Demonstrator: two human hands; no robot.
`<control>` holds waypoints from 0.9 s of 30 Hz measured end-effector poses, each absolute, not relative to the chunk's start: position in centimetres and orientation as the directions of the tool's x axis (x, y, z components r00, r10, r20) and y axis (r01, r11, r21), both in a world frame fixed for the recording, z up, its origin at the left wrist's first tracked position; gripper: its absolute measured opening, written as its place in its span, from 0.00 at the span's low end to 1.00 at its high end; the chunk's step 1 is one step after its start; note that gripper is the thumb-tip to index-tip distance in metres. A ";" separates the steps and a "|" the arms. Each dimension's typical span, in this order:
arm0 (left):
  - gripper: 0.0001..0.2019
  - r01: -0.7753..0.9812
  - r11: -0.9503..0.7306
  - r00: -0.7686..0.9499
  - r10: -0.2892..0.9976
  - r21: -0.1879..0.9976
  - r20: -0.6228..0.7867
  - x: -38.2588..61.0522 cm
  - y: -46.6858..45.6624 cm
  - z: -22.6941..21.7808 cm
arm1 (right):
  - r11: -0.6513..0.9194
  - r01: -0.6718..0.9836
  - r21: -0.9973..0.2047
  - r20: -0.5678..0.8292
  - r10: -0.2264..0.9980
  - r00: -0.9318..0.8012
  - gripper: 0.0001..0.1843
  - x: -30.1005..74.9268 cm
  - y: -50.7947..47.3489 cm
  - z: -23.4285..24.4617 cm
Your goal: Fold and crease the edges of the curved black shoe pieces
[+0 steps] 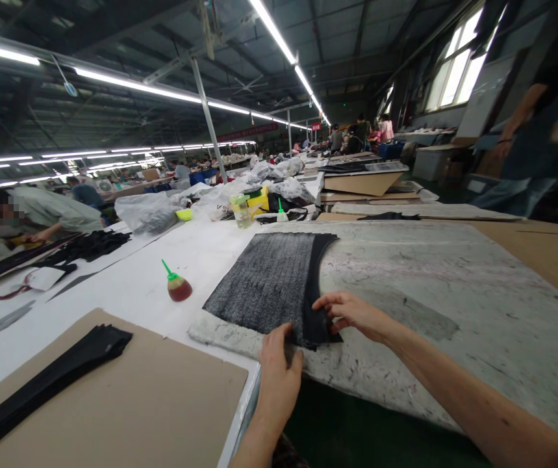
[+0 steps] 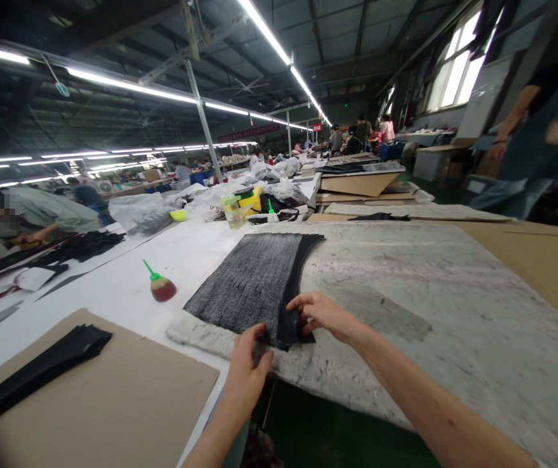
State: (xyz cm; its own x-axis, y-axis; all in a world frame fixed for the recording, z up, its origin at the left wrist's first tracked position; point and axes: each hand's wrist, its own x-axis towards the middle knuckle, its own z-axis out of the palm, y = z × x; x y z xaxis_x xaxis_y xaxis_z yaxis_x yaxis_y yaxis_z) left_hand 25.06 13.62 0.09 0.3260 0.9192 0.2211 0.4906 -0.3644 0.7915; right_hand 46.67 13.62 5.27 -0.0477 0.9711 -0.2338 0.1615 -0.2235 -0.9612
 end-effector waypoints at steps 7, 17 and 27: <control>0.20 0.576 -0.541 0.361 0.841 0.613 0.403 26.0 11.3 1.4 | -0.072 0.378 -0.923 -0.113 0.990 -0.088 0.16 47.5 14.2 3.1; 0.19 0.792 -0.577 0.543 0.815 0.197 0.203 30.6 9.4 1.1 | 0.253 0.643 -0.723 0.104 0.960 -0.261 0.10 47.7 15.6 5.5; 0.20 0.791 -0.571 0.531 0.819 0.220 0.218 30.4 8.8 -0.5 | 0.332 0.594 -0.733 0.286 0.942 -0.172 0.11 49.0 19.3 7.0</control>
State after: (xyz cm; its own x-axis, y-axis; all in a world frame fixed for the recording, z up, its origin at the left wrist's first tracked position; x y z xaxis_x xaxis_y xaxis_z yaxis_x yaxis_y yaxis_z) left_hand 30.44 8.80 -0.46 0.5307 0.8191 0.2178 0.7911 -0.5709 0.2196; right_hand 48.99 19.30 6.95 -0.1725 0.9424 0.2865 0.5941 0.3315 -0.7329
